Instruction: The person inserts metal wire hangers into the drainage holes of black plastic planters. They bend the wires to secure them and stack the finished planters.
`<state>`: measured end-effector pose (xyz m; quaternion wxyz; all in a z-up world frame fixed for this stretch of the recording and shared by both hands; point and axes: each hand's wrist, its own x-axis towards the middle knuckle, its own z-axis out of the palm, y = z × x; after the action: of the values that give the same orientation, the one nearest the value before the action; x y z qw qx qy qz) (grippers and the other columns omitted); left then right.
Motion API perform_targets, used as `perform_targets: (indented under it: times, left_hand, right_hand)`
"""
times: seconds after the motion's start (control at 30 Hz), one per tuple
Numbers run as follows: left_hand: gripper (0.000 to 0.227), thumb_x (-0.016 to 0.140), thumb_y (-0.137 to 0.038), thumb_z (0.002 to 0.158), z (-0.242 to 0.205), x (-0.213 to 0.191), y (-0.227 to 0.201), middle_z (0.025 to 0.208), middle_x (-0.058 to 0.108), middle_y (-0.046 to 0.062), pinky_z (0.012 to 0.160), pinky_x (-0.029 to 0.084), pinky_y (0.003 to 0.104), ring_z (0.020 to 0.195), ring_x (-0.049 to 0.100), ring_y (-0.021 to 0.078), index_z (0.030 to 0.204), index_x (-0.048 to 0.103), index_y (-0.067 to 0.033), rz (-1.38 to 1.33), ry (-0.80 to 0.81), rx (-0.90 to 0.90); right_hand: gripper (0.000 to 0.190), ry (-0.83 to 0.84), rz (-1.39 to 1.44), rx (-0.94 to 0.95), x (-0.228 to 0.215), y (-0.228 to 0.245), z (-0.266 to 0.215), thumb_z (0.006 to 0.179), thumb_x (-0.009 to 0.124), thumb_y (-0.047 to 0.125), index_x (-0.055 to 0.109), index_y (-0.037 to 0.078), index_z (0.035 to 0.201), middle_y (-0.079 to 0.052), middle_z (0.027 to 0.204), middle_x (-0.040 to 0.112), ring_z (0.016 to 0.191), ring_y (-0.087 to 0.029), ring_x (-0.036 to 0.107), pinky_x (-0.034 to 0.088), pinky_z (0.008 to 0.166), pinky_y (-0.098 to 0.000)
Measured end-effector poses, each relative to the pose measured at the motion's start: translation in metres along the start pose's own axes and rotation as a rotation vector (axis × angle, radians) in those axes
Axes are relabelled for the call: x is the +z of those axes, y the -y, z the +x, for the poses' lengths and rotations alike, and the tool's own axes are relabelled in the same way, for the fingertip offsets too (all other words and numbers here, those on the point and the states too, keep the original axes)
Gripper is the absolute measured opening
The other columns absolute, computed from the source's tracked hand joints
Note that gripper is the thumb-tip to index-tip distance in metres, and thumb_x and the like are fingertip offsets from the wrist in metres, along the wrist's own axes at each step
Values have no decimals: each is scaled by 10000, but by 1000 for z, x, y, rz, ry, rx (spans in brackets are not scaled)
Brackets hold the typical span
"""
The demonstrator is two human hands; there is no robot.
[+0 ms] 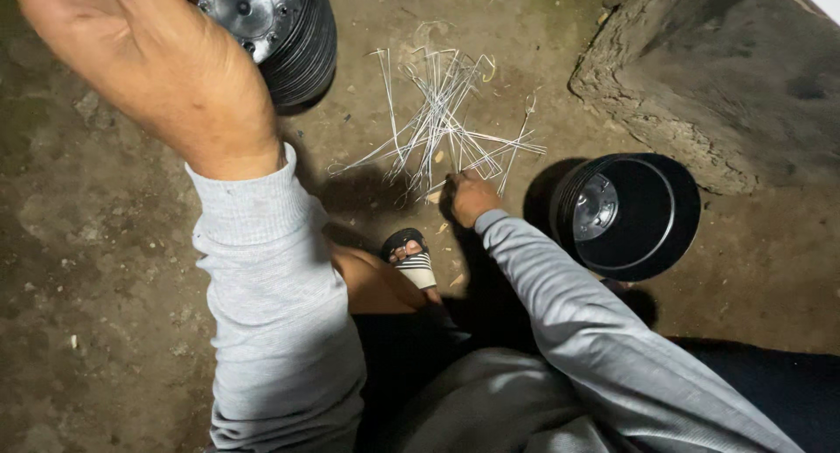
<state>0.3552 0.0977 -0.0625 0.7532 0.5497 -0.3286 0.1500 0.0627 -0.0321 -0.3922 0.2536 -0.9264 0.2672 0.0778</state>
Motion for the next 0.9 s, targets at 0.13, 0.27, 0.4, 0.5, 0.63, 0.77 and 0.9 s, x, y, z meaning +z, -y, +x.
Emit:
perform_targets:
  times: [0.13, 0.27, 0.4, 0.5, 0.63, 0.77, 0.9]
  left_hand:
    - [120, 549, -30, 1198, -1, 10, 0, 1052, 608, 85, 742, 502, 321, 790, 550, 164, 1302, 505, 9, -179, -17, -103]
    - [115, 622, 42, 1232, -6, 27, -5, 967, 559, 43, 693, 441, 294, 752, 505, 142, 1200, 515, 15, -187, 78, -99]
    - [192, 713, 14, 1136, -8, 48, -28, 868, 533, 9, 634, 384, 256, 734, 470, 108, 1055, 539, 20, 51, 172, -98]
    - [196, 750, -20, 1063, -15, 68, -51, 821, 559, -6, 616, 396, 241, 726, 502, 86, 984, 574, 18, 177, 272, -121]
    - [65, 706, -48, 1020, -19, 83, -74, 881, 692, 20, 646, 499, 262, 738, 660, 93, 1036, 652, -15, 232, 489, -80]
    - [287, 814, -182, 1006, -26, 93, -77, 962, 731, 83, 726, 543, 355, 795, 712, 198, 1224, 697, -38, 459, 696, 62]
    - [381, 810, -232, 899, -39, 94, -73, 1033, 737, 145, 770, 549, 438, 879, 718, 324, 1216, 701, -50, 545, 899, -74]
  right_hand:
    - [207, -137, 144, 272, -29, 15, -31, 940, 653, 213, 719, 140, 1122, -182, 1082, 728, 948, -421, 687, 541, 824, -519]
    - [141, -564, 378, 83, -64, 26, -57, 920, 646, 81, 648, 70, 1060, -193, 1010, 711, 872, -398, 700, 564, 745, -446]
    - [140, -594, 585, 217, -98, 38, -72, 975, 625, 64, 625, 72, 1115, -162, 960, 697, 766, -316, 719, 555, 669, -390]
    - [228, -534, 682, 222, -125, 38, -86, 948, 614, 62, 605, 73, 1176, -155, 972, 682, 749, -302, 718, 559, 646, -381]
    - [228, -493, 189, -45, -167, 30, -109, 917, 647, 71, 665, 57, 1144, -167, 1012, 684, 799, -384, 685, 543, 658, -459]
    - [200, -308, -116, -15, -198, 23, -117, 886, 603, 71, 688, 95, 1066, -145, 993, 670, 799, -395, 681, 540, 659, -492]
    - [181, -416, -172, 14, -228, 26, -128, 921, 590, 87, 708, 102, 1058, -120, 976, 661, 736, -369, 672, 525, 625, -482]
